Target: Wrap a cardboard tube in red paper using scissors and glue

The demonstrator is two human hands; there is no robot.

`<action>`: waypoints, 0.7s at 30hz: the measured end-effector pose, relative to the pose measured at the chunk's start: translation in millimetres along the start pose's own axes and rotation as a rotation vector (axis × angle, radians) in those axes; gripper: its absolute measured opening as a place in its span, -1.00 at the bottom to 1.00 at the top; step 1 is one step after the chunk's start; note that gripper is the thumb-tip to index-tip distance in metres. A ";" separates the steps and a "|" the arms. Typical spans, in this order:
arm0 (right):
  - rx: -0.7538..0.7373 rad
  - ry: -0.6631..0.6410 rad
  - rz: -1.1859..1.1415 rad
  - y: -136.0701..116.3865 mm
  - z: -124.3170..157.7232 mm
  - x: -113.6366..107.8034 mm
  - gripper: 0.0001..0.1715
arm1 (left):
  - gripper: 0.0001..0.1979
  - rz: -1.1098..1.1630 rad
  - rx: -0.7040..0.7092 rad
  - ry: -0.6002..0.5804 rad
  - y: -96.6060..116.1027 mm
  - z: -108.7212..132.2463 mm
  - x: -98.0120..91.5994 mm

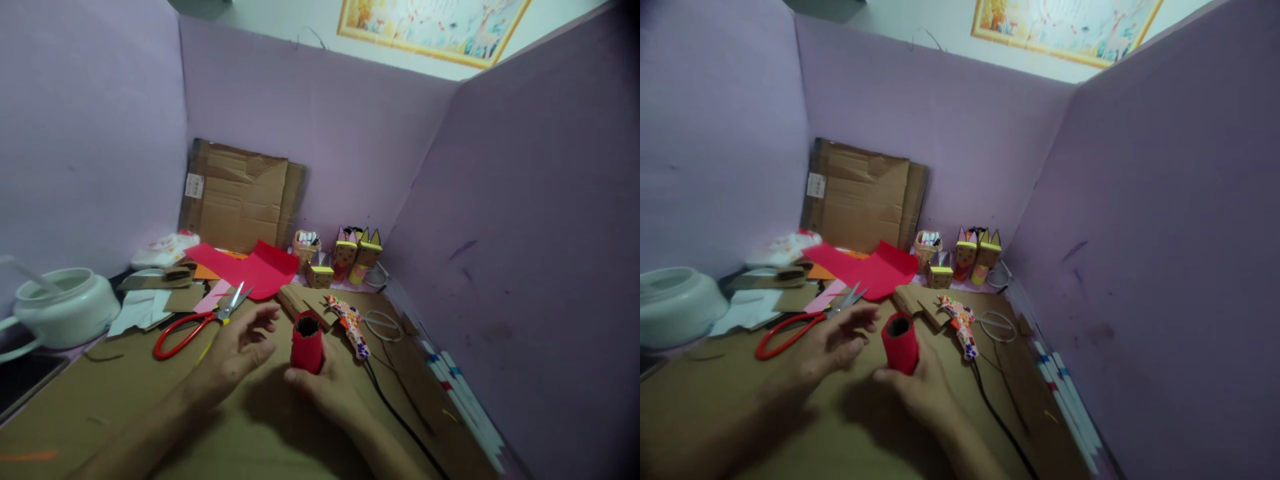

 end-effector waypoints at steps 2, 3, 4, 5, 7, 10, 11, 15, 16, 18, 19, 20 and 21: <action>-0.040 0.012 0.074 5.4 1.5 -1.6 -0.59 | -0.52 -0.112 0.005 0.092 1.9 -1.1 -4.8; -0.060 -0.030 0.077 6.4 2.9 -0.3 -0.58 | -0.50 -0.162 -0.001 0.085 2.5 -1.1 -3.3; -0.077 -0.086 0.070 6.3 4.7 1.9 -0.56 | -0.49 -0.204 -0.006 0.069 2.9 -0.8 -0.2; -0.093 -0.137 0.069 5.0 6.5 4.6 -0.54 | -0.50 -0.231 -0.005 0.055 3.5 -0.4 3.4; -0.127 -0.192 0.080 -0.1 9.2 9.3 -0.51 | -0.57 -0.231 0.024 0.017 5.1 0.8 10.6; -0.152 -0.268 0.001 -11.0 9.4 15.0 -0.44 | -0.67 -0.172 0.098 -0.059 6.7 3.2 16.3; -0.148 -0.307 -0.042 -14.4 8.6 16.8 -0.45 | -0.69 -0.167 0.108 -0.108 6.3 4.4 17.7; -0.109 -0.401 -0.113 -18.6 4.1 20.3 -0.62 | -0.66 -0.125 0.080 -0.239 4.3 7.4 21.3; -0.096 -0.360 -0.113 -16.0 2.7 18.8 -0.60 | -0.60 -0.111 0.064 -0.219 3.9 6.4 19.3; -0.067 -0.207 -0.094 -7.8 0.4 11.7 -0.49 | -0.52 -0.156 0.041 -0.102 2.3 1.6 7.3; -0.051 -0.138 -0.072 -3.3 0.0 7.1 -0.43 | -0.51 -0.238 0.029 -0.026 0.2 -1.8 -2.9; -0.035 -0.087 -0.051 0.6 0.0 2.1 -0.38 | -0.57 -0.344 0.022 0.072 -2.7 -5.3 -16.2; -0.022 -0.064 -0.032 3.4 0.3 -2.5 -0.35 | -0.61 -0.515 0.028 0.166 -6.3 -8.5 -31.0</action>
Point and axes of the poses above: each hand's wrist, its own z-axis away from the middle knuckle, its own x-axis out of the palm, y = z × x, the point moved 3 cm from there along -z, towards the middle knuckle, and after that the axes turned 2 degrees about -x, right-handed, at the moved point
